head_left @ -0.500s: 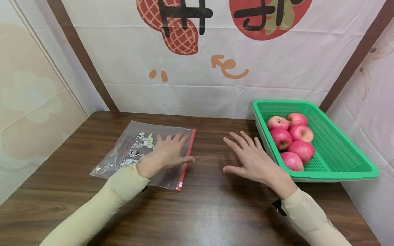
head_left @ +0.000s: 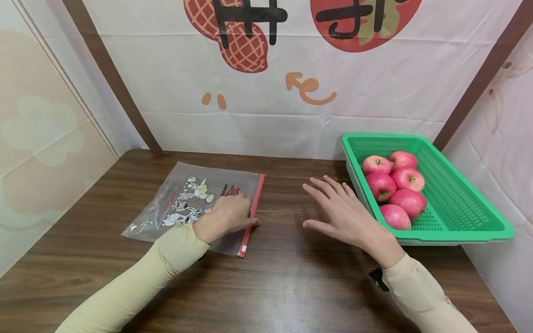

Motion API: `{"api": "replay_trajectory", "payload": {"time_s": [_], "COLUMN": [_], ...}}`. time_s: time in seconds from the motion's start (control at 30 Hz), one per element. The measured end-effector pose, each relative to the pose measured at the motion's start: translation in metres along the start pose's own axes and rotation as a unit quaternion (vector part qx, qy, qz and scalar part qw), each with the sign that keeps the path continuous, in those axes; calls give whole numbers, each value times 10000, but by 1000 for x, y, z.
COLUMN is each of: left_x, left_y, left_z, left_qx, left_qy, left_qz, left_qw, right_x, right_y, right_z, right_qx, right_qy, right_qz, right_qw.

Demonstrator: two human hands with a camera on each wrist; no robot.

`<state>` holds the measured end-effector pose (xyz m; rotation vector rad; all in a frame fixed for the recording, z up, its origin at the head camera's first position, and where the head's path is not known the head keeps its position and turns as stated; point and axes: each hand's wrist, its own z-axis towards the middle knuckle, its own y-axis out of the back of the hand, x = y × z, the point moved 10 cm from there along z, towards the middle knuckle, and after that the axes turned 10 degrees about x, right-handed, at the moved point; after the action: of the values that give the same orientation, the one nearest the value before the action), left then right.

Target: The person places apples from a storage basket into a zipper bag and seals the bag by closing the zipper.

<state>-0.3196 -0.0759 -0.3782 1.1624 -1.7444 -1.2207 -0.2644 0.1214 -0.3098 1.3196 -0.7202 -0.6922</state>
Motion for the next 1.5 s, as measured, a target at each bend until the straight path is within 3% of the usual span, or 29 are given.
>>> {"api": "replay_trajectory", "payload": {"time_s": [0.3,0.6,0.7,0.8,1.0,1.13,1.33,1.5], "left_x": [-4,2,7,10,7,4,6,4], "left_y": [3,6,12,24,56,77,109,133], "left_z": [-1,0,-3,-8,-29,-43,-63,-79], "left_qx": [-215,-64,-321,-873,-2176,-2835,-3621,-4055], "left_qy": [-34,109,146,104,-124,-195,-241,-306], "left_qz": [151,-139,-327,-443,-463,-363,-92,247], "left_qw": [9996,9998,9988,9951,9749,9581,9318,9133], "right_x": [0,-1,-1,-1,0,-1,-2,-6], "right_y": [5,8,9,10,17,23,39,58], "right_z": [0,-1,-2,-2,-4,-7,-13,-18], "right_qx": [-56,-91,-139,-207,-395,-485,-726,-892], "right_qy": [14,-13,11,64,164,213,297,324], "right_qz": [-52,-18,-25,-32,-65,-57,-67,-105], "right_qw": [10000,10000,9999,9998,9991,9986,9969,9954]}}
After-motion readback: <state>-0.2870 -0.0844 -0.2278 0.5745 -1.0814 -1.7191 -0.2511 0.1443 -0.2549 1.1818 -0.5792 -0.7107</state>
